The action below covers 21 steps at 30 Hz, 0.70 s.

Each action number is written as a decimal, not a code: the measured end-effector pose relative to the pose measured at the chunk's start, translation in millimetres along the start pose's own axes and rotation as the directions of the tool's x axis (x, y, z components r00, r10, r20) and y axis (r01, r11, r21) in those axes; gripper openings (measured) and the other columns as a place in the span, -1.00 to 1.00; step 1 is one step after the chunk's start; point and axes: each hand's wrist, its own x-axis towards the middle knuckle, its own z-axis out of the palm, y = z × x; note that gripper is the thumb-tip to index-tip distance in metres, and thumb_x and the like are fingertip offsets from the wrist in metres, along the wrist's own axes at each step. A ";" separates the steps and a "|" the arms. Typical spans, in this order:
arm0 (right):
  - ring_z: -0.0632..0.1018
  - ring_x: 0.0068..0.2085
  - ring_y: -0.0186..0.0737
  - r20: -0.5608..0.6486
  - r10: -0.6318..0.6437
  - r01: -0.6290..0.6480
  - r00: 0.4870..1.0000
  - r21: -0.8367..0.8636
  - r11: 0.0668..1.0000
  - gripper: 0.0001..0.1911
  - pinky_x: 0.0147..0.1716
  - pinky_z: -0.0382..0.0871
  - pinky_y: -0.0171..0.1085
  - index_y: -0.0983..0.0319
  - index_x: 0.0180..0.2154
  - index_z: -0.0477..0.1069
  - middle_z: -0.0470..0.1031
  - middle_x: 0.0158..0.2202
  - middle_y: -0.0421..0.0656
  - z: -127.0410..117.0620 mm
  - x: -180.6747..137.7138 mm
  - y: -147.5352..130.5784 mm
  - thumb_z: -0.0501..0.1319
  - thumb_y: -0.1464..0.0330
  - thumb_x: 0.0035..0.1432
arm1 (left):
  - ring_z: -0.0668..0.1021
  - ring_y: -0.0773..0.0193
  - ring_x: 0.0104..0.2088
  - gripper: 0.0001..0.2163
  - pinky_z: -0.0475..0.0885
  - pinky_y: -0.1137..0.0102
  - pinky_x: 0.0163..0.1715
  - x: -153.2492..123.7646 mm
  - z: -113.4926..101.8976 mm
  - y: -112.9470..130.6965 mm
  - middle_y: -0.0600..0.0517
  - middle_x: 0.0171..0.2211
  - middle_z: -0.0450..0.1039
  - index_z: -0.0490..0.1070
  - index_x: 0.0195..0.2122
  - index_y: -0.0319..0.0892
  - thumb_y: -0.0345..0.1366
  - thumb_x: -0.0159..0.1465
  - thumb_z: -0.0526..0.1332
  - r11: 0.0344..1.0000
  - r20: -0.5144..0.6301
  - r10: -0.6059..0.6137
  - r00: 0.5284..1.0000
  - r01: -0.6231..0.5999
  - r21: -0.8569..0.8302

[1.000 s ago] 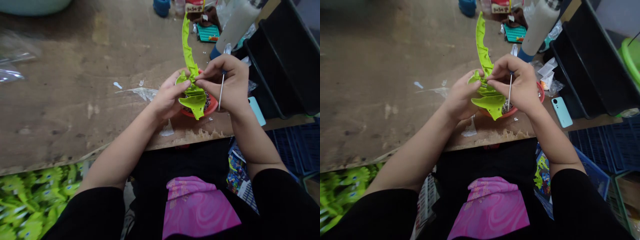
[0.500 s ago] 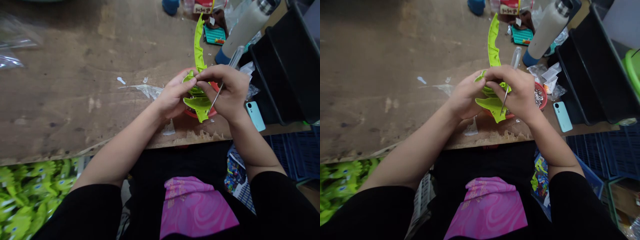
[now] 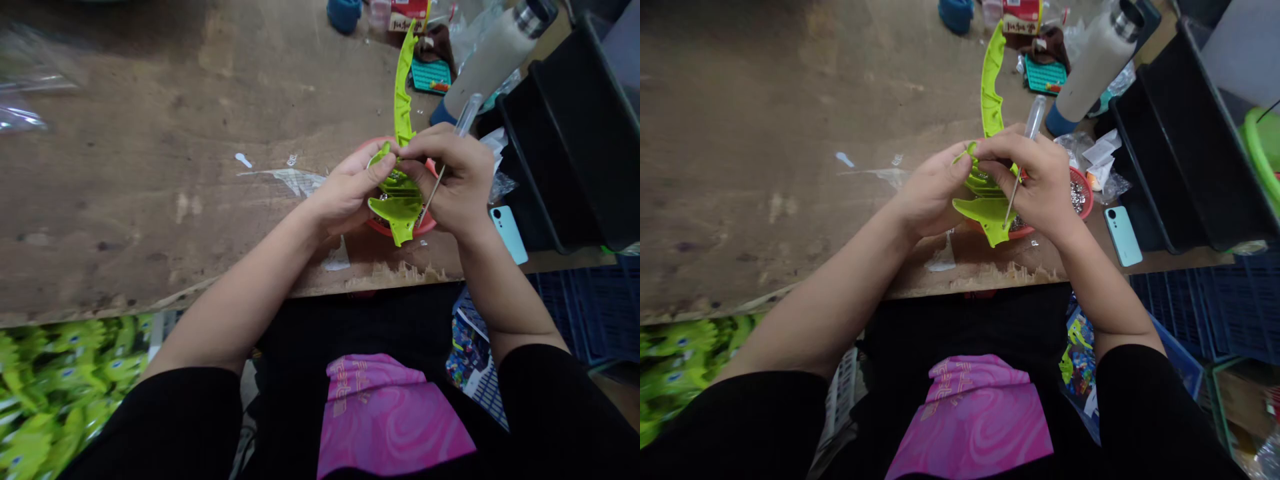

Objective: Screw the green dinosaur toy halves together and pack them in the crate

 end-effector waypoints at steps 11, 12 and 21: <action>0.70 -0.05 0.06 0.144 0.145 -0.139 0.979 -0.047 0.989 -0.64 0.08 0.64 0.06 -0.01 -0.16 0.70 0.77 -0.09 -0.10 -16.0 4.9 -5.2 0.30 -0.08 0.50 | 0.57 -0.30 0.44 -0.77 0.66 -0.20 0.32 -0.3 -0.5 -2.6 -0.09 0.09 0.70 0.49 0.10 -0.14 -0.20 0.51 0.36 0.999 -0.010 -0.050 0.999 0.050 0.007; 0.70 -0.06 0.06 0.142 0.152 -0.149 0.978 -0.034 0.988 -0.66 0.09 0.64 0.07 -0.03 -0.18 0.69 0.77 -0.10 -0.10 -16.8 4.9 -5.2 0.31 -0.08 0.48 | 0.60 -0.28 0.42 -0.81 0.67 -0.18 0.30 -0.1 -1.0 -3.0 -0.07 0.07 0.70 0.50 0.10 -0.13 -0.22 0.53 0.33 0.999 -0.016 -0.049 0.999 0.049 0.002; 0.69 -0.05 0.10 0.197 0.154 -0.152 0.968 -0.024 0.988 -0.84 0.07 0.65 0.14 -0.13 -0.27 0.73 0.75 -0.08 -0.13 -22.0 10.7 -5.5 0.41 0.05 0.37 | 0.71 -0.12 0.29 -0.65 0.68 -0.14 0.27 1.9 -4.4 -7.4 0.00 0.10 0.70 0.57 0.15 -0.11 -0.08 0.71 0.03 0.997 -0.023 -0.070 0.997 0.070 0.015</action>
